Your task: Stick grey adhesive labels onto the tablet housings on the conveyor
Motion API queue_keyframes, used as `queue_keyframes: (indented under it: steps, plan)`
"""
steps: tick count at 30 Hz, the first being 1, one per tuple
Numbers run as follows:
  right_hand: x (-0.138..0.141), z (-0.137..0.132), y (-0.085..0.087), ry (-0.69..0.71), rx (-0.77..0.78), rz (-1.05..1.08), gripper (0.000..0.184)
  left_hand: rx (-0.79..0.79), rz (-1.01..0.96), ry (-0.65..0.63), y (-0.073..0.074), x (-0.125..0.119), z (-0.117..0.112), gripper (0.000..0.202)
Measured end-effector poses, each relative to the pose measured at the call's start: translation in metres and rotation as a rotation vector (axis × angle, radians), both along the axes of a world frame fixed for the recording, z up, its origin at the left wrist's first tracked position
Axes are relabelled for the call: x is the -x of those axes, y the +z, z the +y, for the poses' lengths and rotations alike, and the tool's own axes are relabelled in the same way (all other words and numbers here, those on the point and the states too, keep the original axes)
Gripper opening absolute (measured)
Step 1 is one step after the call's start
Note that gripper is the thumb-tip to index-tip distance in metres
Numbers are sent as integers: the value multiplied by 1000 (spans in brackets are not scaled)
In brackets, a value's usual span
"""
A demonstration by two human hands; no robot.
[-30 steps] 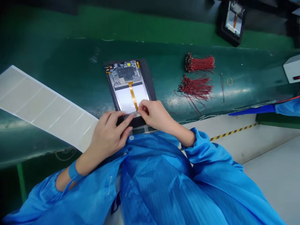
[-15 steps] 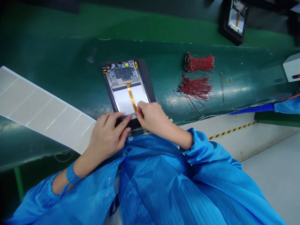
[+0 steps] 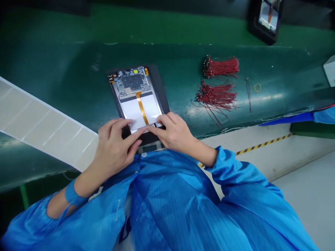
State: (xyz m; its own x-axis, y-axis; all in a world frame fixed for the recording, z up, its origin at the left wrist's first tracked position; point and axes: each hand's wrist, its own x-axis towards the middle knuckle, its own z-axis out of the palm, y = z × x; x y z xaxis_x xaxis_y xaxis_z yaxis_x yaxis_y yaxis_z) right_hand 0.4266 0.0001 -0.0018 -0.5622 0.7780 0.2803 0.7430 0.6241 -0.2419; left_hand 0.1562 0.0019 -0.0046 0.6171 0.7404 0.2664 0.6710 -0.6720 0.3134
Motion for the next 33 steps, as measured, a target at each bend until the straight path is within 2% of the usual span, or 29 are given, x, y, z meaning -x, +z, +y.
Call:
queue_keyframes:
  steps: [4, 6, 9, 12, 15, 18, 21, 23, 26, 33]
  plan:
    - [-13, -4, -9, -71, 9, 20, 33, 29, 20, 14, 1, 9, -2, 38]
    - [-15, -5, -11, -35, 42, 27, 36, 28, 25, -3, 0, 5, -5, 41]
    - [-15, -4, -14, 69, 6, 5, 39, 17, 51, -45, 2, -1, -12, 47]
    - [-21, 0, -16, 101, -22, 29, 37, 38, 104, -71, 14, 6, -11, 46]
    - [-27, 5, -20, 139, -15, 88, 37, 59, 78, -17, 33, 23, 15, 38]
    - [-28, 6, -23, 141, -15, 106, 39, 44, 58, 191, 46, 32, 72, 27]
    - [-27, 4, -22, 137, -18, 106, 41, 89, 148, 332, 44, 26, 132, 26]
    - [-27, 4, -21, 150, -22, 108, 41, 144, 234, 352, 38, 17, 159, 27]
    - [-27, 4, -20, 169, -19, 105, 39, 177, 317, 330, 31, 8, 174, 29]
    - [-27, 6, -20, 183, -5, 108, 39, 57, 405, 280, 29, 5, 167, 30]
